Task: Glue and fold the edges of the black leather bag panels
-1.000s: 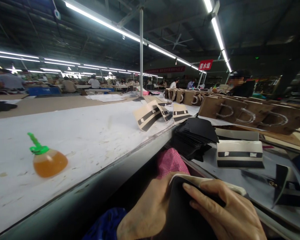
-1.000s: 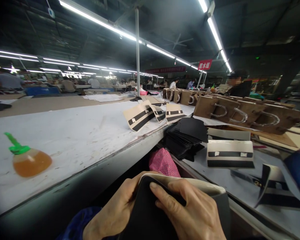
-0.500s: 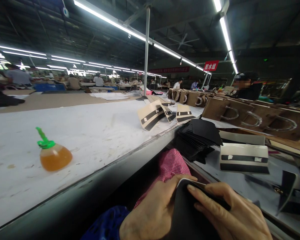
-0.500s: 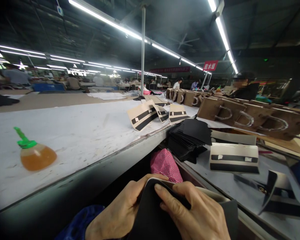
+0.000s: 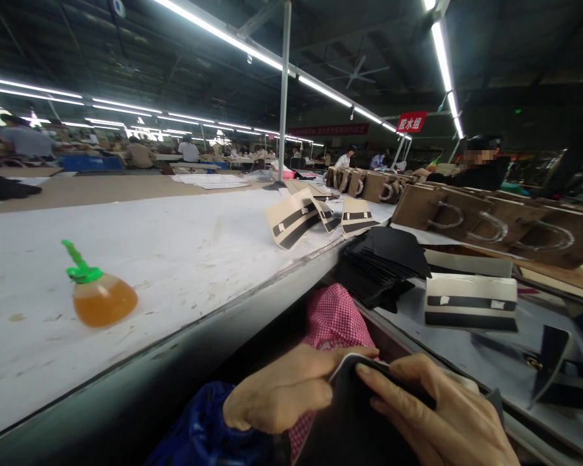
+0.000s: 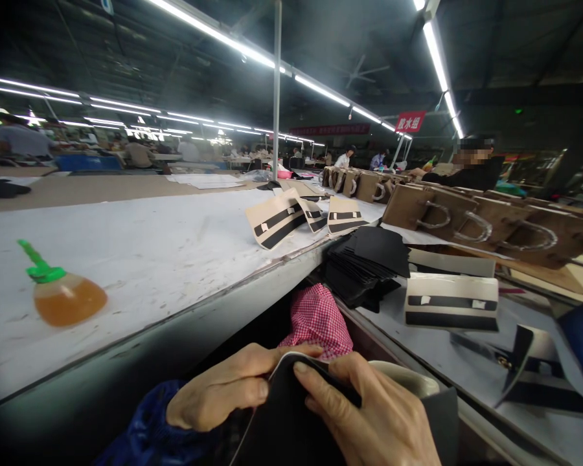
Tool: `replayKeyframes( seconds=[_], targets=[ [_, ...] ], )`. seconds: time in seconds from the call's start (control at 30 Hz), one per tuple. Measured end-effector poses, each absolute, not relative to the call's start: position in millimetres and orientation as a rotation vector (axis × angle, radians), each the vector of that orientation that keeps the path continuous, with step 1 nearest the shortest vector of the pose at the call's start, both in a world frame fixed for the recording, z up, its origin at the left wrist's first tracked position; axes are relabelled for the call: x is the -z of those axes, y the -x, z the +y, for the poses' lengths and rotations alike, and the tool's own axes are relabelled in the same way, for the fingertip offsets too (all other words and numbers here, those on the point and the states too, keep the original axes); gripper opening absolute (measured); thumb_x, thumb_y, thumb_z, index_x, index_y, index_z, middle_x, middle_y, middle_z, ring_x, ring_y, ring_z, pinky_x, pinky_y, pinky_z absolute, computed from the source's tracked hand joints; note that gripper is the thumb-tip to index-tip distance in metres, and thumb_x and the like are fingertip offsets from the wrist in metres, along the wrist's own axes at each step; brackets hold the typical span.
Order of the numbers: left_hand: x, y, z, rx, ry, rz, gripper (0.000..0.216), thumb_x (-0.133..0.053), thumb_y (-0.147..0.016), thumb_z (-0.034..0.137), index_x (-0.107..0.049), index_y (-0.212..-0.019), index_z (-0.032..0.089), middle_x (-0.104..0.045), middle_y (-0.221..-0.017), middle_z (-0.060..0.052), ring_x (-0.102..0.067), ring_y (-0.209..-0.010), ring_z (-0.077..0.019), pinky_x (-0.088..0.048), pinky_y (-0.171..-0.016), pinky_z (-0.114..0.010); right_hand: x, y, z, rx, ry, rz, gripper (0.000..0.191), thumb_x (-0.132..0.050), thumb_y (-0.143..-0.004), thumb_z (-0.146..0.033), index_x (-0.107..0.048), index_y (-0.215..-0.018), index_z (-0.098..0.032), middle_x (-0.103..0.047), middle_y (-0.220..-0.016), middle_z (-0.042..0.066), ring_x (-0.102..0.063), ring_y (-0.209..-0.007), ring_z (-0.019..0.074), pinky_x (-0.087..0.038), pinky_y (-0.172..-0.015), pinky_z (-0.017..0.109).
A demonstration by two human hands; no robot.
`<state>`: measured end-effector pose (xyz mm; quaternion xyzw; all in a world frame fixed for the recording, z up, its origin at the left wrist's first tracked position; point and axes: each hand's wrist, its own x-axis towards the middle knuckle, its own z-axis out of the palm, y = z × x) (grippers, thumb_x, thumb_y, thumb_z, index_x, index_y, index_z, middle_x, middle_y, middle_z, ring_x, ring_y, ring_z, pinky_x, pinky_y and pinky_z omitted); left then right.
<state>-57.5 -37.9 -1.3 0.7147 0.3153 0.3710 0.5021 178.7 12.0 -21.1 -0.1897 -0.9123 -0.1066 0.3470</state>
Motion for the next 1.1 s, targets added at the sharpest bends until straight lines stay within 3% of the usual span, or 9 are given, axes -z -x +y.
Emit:
replayKeyframes(
  seconds=[0.03,0.1,0.2,0.33,0.53,0.6,0.73,0.87,1.1],
  targets=[
    [1.2,58.6,-37.9,-0.915,-1.724,0.754,0.041,-0.043,-0.095,0.025,-0.063,-0.129,0.016,-0.069,-0.104,-0.005,-0.064,-0.097,-0.0194,-0.047,-0.087,-0.026,20.8,-176.9,10.9,0.275,0.494,-2.356,0.043,-0.053,-0.097,-0.016,-0.06,-0.136,-0.032,-0.066,-0.084,0.0,-0.064,-0.062,0.0099,-0.051,-0.052,0.019],
    [3.0,57.0,-37.7,-0.965,-1.722,0.803,0.038,-0.041,-0.099,0.04,-0.068,-0.108,0.014,-0.054,-0.073,0.001,-0.05,-0.065,-0.0121,-0.039,-0.061,-0.022,19.1,-173.0,8.5,0.27,0.49,-2.325,0.04,-0.053,-0.097,-0.017,-0.062,-0.133,-0.031,-0.066,-0.081,0.0,-0.064,-0.06,0.01,-0.051,-0.051,0.018],
    [9.7,47.4,-36.0,-1.031,-1.758,0.95,0.04,-0.045,-0.098,0.05,-0.059,-0.084,0.015,-0.035,-0.062,0.006,-0.031,-0.055,-0.0089,-0.025,-0.049,-0.023,14.9,-167.4,5.6,0.269,0.468,-2.27,0.031,-0.05,-0.099,-0.018,-0.069,-0.123,-0.026,-0.066,-0.078,0.001,-0.063,-0.058,0.0085,-0.051,-0.052,0.016],
    [18.6,36.0,-32.4,-1.103,-1.806,1.127,0.035,-0.047,-0.099,0.046,-0.055,-0.08,0.017,-0.045,-0.064,0.004,-0.039,-0.057,-0.01,-0.03,-0.053,-0.024,13.1,-164.8,7.0,0.299,0.491,-2.273,0.03,-0.049,-0.1,-0.018,-0.071,-0.118,-0.025,-0.065,-0.077,0.0,-0.061,-0.056,0.007,-0.049,-0.05,0.015],
    [23.6,34.2,-32.0,-1.172,-1.808,1.102,0.032,-0.042,-0.103,0.037,-0.068,-0.105,0.018,-0.07,-0.086,-0.003,-0.061,-0.074,-0.0142,-0.044,-0.07,-0.022,23.2,-168.0,10.3,0.216,0.541,-2.294,0.036,-0.054,-0.097,-0.016,-0.062,-0.131,-0.026,-0.066,-0.085,0.001,-0.065,-0.064,0.0094,-0.051,-0.055,0.017],
    [26.0,35.5,-34.1,-1.2,-1.814,1.174,0.035,-0.039,-0.105,0.038,-0.069,-0.106,0.021,-0.071,-0.086,-0.001,-0.062,-0.075,-0.0143,-0.043,-0.072,-0.022,26.6,-170.0,8.5,0.231,0.587,-2.189,0.031,-0.055,-0.099,-0.02,-0.06,-0.129,-0.023,-0.069,-0.09,0.003,-0.068,-0.071,0.0117,-0.055,-0.063,0.02],
    [30.0,38.3,-41.4,-1.184,-1.793,1.41,0.041,-0.036,-0.104,0.043,-0.072,-0.102,0.022,-0.071,-0.084,-0.002,-0.06,-0.074,-0.017,-0.041,-0.073,-0.026,30.8,-174.9,1.8,0.193,0.776,-1.961,0.011,-0.06,-0.097,-0.027,-0.062,-0.107,-0.023,-0.072,-0.088,0.001,-0.07,-0.077,0.0145,-0.055,-0.073,0.024],
    [30.1,37.4,-48.9,-1.228,-1.81,1.456,0.039,-0.04,-0.103,0.043,-0.074,-0.112,0.026,-0.075,-0.093,0.0,-0.061,-0.078,-0.017,-0.041,-0.077,-0.026,31.2,-174.7,-0.9,0.134,0.828,-1.911,0.002,-0.063,-0.096,-0.026,-0.061,-0.095,-0.024,-0.07,-0.082,-0.001,-0.069,-0.073,0.0138,-0.053,-0.071,0.024],
    [42.3,34.3,-54.0,-1.32,-1.96,1.476,0.034,-0.043,-0.104,0.039,-0.073,-0.116,0.031,-0.076,-0.092,0.002,-0.066,-0.082,-0.015,-0.044,-0.076,-0.021,26.6,-168.0,-0.7,0.057,0.835,-1.891,0.009,-0.062,-0.094,-0.024,-0.061,-0.085,-0.024,-0.066,-0.073,-0.004,-0.065,-0.063,0.011,-0.051,-0.062,0.021]
  ],
)
